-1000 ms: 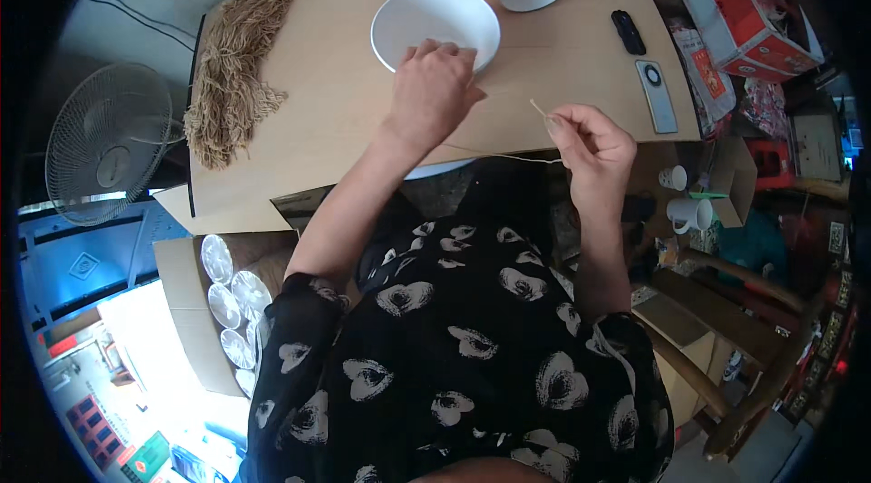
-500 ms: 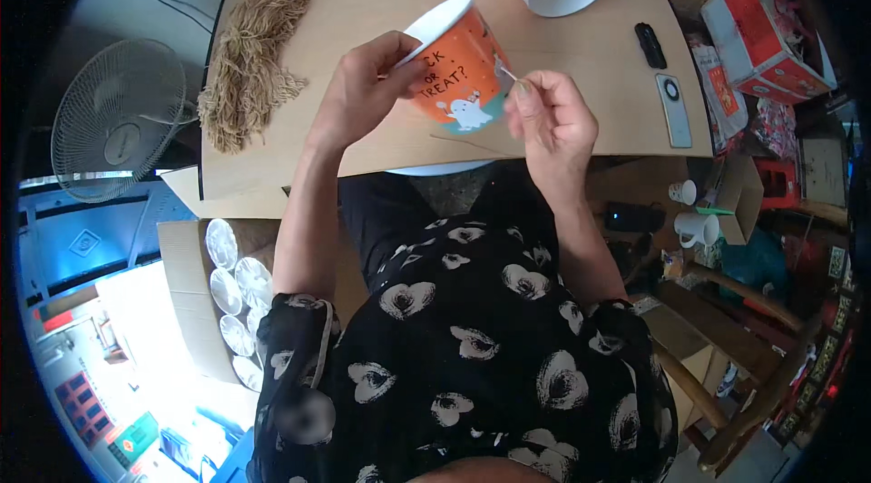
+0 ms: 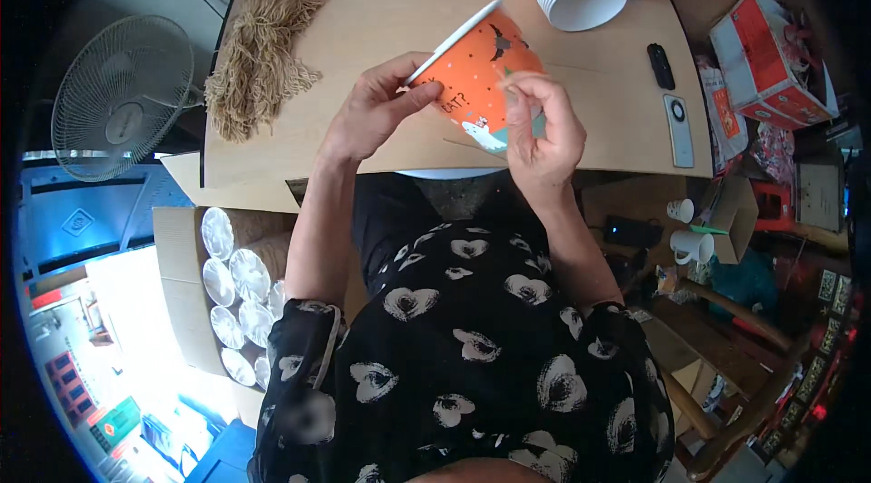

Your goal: Attaching string handles to paper buckets and stacking them for packaging.

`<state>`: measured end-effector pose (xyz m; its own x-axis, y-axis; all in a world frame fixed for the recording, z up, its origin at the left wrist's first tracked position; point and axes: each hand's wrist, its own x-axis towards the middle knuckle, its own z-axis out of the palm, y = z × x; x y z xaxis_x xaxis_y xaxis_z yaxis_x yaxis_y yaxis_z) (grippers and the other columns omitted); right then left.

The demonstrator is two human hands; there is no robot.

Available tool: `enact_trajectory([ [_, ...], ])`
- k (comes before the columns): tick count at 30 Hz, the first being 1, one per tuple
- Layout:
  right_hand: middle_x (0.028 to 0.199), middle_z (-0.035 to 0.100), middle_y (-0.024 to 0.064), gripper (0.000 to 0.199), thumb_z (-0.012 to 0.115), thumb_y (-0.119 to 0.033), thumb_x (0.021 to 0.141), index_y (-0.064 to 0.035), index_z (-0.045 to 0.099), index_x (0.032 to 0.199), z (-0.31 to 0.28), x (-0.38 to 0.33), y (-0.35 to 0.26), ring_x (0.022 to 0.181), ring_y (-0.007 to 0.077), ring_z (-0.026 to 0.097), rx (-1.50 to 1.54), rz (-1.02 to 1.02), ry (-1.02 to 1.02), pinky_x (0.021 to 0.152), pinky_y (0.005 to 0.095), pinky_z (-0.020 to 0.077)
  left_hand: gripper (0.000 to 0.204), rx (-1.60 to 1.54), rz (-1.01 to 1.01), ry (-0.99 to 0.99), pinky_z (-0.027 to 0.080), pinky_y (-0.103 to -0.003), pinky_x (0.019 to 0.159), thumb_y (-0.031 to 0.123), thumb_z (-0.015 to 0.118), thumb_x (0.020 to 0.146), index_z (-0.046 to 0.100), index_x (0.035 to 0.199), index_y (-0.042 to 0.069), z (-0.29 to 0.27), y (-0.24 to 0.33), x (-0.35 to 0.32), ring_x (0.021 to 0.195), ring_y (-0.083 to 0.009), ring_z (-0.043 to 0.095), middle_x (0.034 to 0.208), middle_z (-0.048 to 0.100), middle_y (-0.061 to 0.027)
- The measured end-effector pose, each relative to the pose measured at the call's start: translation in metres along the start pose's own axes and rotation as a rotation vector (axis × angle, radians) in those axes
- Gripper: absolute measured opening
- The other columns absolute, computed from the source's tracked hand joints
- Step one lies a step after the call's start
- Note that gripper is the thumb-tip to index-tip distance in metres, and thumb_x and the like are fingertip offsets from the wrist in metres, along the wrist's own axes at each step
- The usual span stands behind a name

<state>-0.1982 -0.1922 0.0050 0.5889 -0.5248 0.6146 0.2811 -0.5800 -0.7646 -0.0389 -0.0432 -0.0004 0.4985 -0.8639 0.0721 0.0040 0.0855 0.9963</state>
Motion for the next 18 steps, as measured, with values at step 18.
enact_trajectory([
  [18, 0.121, 0.069, 0.0144, 0.012, 0.07, -0.003, 0.086, -0.0037, 0.061, 0.094, 0.022, -0.02, 0.049, 0.116, 0.0336, 0.064, -0.378, -0.334, -0.11, 0.103, 0.0503, 0.0449, 0.045, -0.293, -0.227, 0.011, 0.042, -0.032, 0.106, 0.028, 0.066, 0.099, 0.06, 0.135, 0.002, -0.017, -0.063, -0.017, 0.118, -0.0136, 0.057, 0.124, 0.066, -0.0041],
])
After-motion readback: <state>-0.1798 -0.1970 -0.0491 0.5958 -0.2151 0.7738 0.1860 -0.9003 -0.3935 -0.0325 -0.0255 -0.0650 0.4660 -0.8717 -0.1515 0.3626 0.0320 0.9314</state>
